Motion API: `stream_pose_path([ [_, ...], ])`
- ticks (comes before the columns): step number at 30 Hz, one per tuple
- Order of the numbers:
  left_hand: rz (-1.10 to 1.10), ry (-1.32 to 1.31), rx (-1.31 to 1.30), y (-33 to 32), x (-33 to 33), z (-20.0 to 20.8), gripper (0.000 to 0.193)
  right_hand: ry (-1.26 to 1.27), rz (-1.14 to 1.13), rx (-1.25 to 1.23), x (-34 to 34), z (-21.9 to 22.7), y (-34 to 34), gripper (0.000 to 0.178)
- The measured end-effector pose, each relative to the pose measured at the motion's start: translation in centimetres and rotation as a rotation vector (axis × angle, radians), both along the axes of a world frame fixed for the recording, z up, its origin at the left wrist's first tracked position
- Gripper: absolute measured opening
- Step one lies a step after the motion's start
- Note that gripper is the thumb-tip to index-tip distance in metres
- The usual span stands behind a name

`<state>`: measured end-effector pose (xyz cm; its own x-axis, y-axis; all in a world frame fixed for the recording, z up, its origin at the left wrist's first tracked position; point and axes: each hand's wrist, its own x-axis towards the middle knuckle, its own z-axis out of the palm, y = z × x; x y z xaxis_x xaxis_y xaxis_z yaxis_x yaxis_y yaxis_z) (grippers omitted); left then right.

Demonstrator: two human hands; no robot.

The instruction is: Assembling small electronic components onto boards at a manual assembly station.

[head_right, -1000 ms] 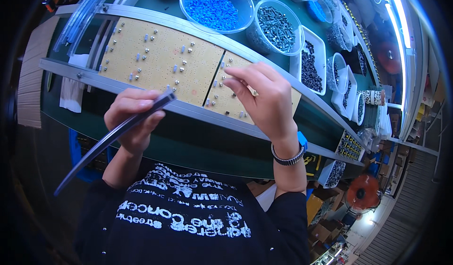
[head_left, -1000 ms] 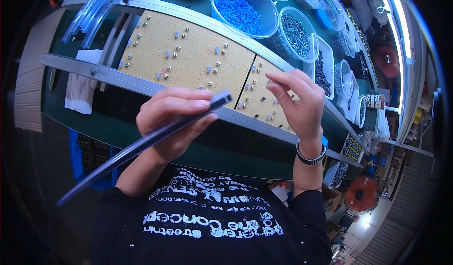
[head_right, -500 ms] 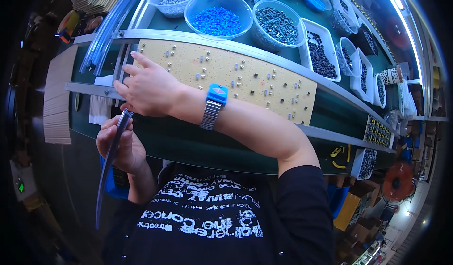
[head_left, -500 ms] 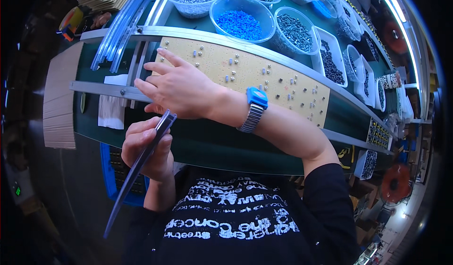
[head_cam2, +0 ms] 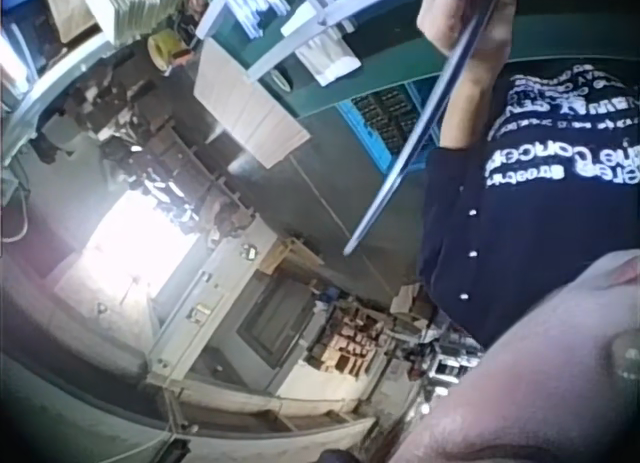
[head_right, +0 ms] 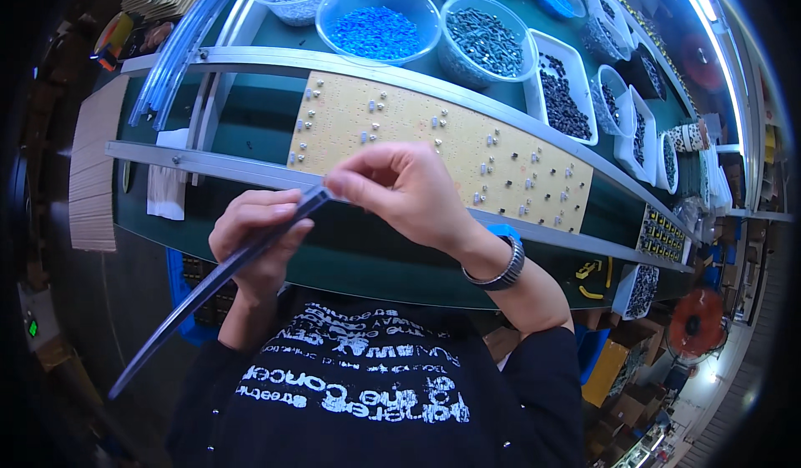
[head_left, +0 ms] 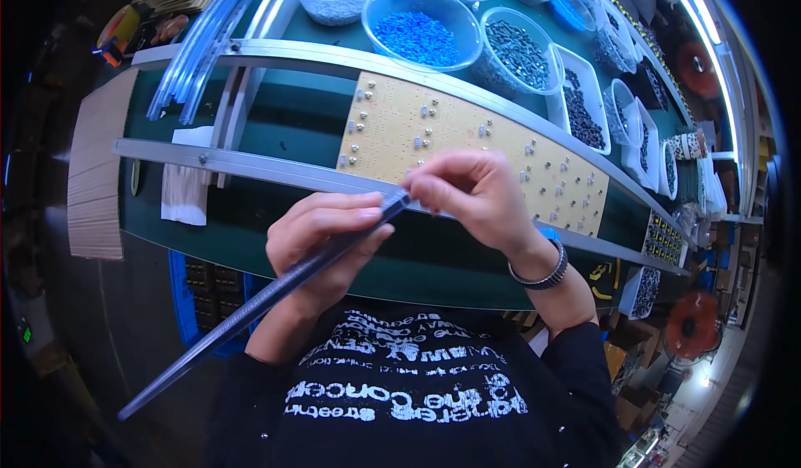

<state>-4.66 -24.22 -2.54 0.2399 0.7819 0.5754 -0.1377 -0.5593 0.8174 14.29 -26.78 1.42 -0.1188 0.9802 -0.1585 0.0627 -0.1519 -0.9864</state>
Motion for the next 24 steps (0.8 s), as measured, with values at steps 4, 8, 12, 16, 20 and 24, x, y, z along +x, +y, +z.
stream_pose_path([
  [4,-0.125,0.213,-0.055,-0.1,1.8,2.0,0.019,0.196,0.023,-0.239,2.5,-0.8,-1.4,0.019],
  [8,-0.24,0.263,-0.062,-0.5,3.2,2.0,0.02,0.272,-0.028,-0.31,3.9,-1.5,-3.3,0.017],
  [12,-0.344,0.079,-0.055,-0.2,4.5,0.0,0.021,0.516,-0.072,-0.263,5.1,-1.3,-4.6,0.014],
  [16,-0.324,0.006,-0.082,-0.6,6.0,-1.5,0.021,-0.607,-0.196,0.268,4.2,0.7,-4.8,0.01],
  [20,-0.278,-0.051,-0.113,-0.5,6.6,-2.2,0.02,-1.059,-0.34,0.658,8.2,-2.0,-2.2,0.011],
  [24,-0.265,-0.082,-0.094,-0.2,6.5,-2.6,0.02,-1.029,-0.331,0.611,10.2,-3.2,-1.4,0.01],
])
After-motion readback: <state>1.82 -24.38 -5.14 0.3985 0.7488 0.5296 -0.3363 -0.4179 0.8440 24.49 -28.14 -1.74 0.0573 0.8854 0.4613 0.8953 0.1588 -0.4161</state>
